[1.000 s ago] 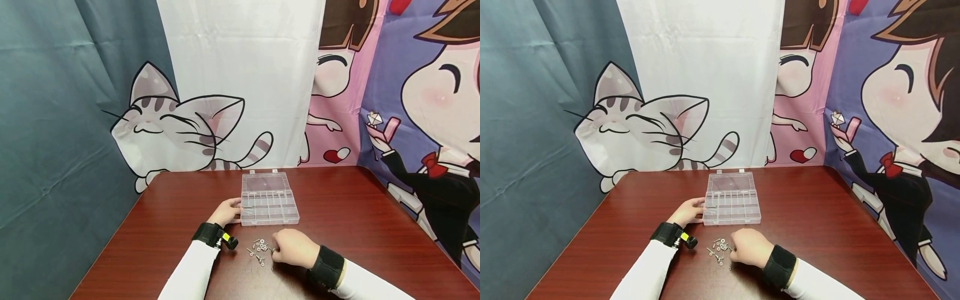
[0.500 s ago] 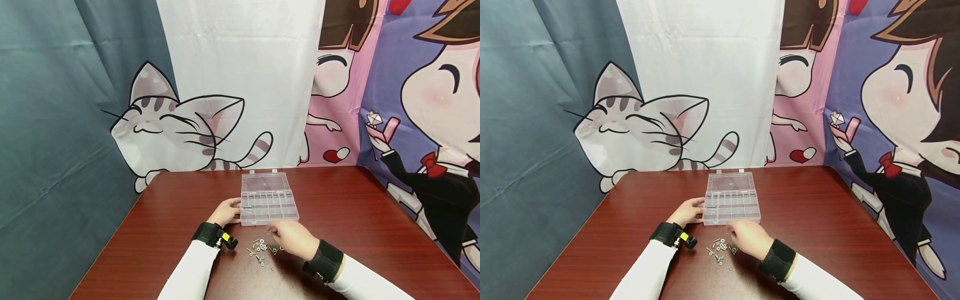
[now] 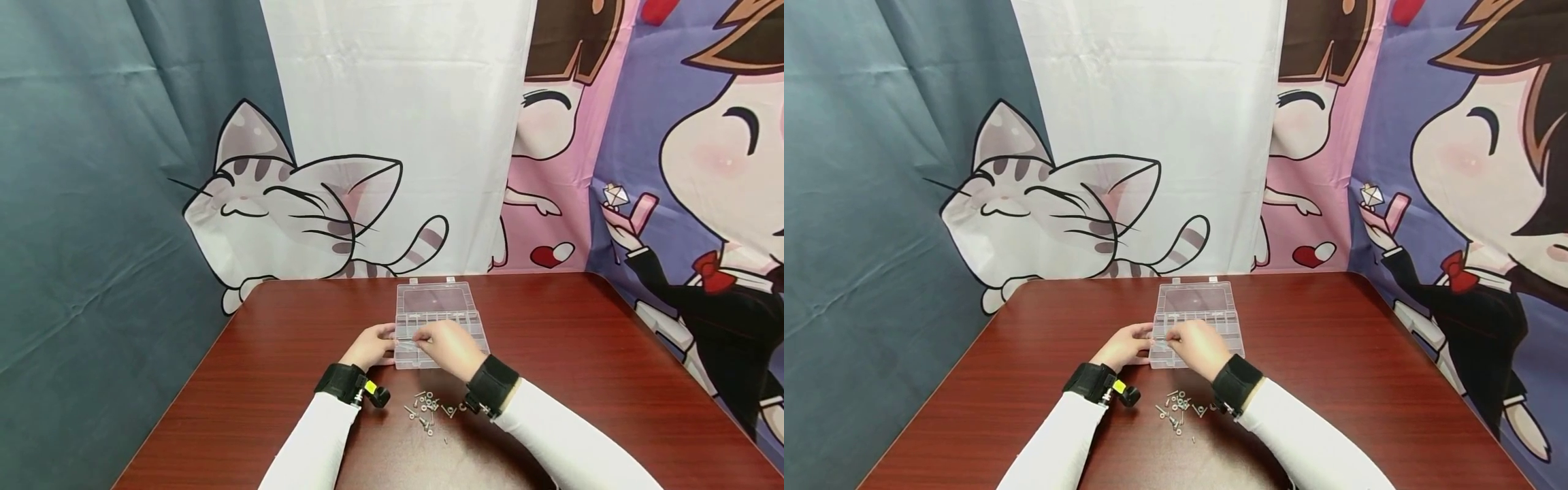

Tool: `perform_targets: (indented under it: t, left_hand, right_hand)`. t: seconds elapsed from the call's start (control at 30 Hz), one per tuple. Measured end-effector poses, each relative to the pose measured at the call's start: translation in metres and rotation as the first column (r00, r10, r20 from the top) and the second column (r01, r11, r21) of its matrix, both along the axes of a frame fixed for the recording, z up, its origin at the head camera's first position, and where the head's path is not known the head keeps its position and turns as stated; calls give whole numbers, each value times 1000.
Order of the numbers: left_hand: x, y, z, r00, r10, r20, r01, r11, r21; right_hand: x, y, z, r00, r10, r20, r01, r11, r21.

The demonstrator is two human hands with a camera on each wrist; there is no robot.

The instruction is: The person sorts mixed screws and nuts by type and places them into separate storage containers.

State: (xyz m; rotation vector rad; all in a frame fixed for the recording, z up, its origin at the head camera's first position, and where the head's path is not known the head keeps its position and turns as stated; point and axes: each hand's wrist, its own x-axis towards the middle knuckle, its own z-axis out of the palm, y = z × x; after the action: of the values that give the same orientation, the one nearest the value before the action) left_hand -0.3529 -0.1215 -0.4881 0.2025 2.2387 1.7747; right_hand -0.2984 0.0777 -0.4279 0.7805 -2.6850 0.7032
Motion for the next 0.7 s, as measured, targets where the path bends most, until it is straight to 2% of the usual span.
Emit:
perform_targets:
  t: [0.1, 0.27, 0.4, 0.5, 0.7]
  left_hand:
    - [0, -1, 0, 1000, -5, -4, 5, 1000, -4]
    - [1, -2, 2, 1000, -2, 1, 2, 1000, -12]
    - [3, -2, 4, 1000, 16, 10, -15, 999, -29]
    - [2, -2, 2, 1000, 24, 14, -24, 999, -34]
    - [3, -4, 4, 1000, 29, 8, -29, 999, -43]
  right_hand:
    - [-13, -10, 0, 1000, -14, -23, 14, 1000, -2]
    - [-30, -22, -4, 999, -43, 5, 43, 999, -7]
    - [-41, -29, -12, 997, -75, 19, 75, 996, 43]
    - [-50, -33, -19, 997, -70, 14, 68, 993, 91]
    - [-66, -39, -29, 997, -47, 58, 38, 989, 146]
